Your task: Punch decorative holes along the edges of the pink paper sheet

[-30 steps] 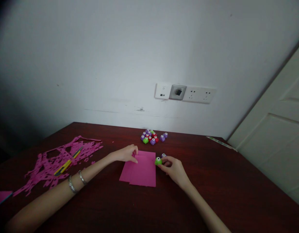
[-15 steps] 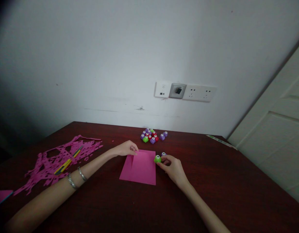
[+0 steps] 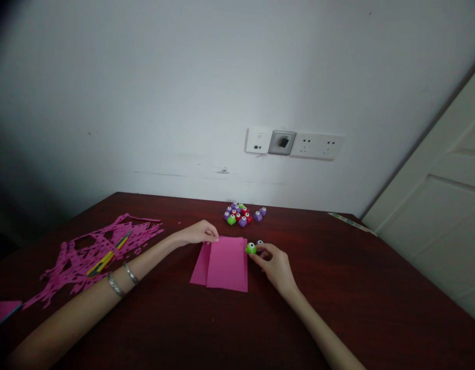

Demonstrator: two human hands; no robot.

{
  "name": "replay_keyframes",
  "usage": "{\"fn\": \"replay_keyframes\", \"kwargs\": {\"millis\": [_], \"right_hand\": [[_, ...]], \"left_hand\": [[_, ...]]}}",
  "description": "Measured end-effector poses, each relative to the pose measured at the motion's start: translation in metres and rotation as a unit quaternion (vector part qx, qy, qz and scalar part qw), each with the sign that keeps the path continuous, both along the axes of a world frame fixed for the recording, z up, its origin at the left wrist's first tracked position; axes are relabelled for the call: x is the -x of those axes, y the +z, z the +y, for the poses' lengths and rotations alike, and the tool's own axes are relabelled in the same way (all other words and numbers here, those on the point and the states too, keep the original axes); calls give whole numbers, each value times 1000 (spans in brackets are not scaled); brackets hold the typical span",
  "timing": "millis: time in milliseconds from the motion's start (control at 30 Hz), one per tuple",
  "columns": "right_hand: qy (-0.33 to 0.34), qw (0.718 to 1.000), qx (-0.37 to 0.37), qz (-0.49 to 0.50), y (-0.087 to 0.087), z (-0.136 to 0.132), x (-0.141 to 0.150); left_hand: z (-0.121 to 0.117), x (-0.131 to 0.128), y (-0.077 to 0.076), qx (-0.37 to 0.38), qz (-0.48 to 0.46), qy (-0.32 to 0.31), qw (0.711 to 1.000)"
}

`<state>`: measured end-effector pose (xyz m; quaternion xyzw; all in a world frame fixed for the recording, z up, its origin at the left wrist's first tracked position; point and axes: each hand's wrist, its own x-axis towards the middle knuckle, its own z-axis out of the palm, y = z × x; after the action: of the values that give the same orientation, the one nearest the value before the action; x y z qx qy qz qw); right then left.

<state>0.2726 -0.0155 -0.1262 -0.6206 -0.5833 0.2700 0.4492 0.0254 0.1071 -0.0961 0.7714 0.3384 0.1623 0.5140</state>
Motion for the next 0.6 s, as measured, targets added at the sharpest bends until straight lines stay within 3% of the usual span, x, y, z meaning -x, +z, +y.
{"fn": "replay_keyframes", "kwargs": {"millis": [600], "right_hand": [[9, 1000, -2, 2, -2, 1, -1]], "left_hand": [[-3, -1, 0, 14, -8, 7, 1000]]}}
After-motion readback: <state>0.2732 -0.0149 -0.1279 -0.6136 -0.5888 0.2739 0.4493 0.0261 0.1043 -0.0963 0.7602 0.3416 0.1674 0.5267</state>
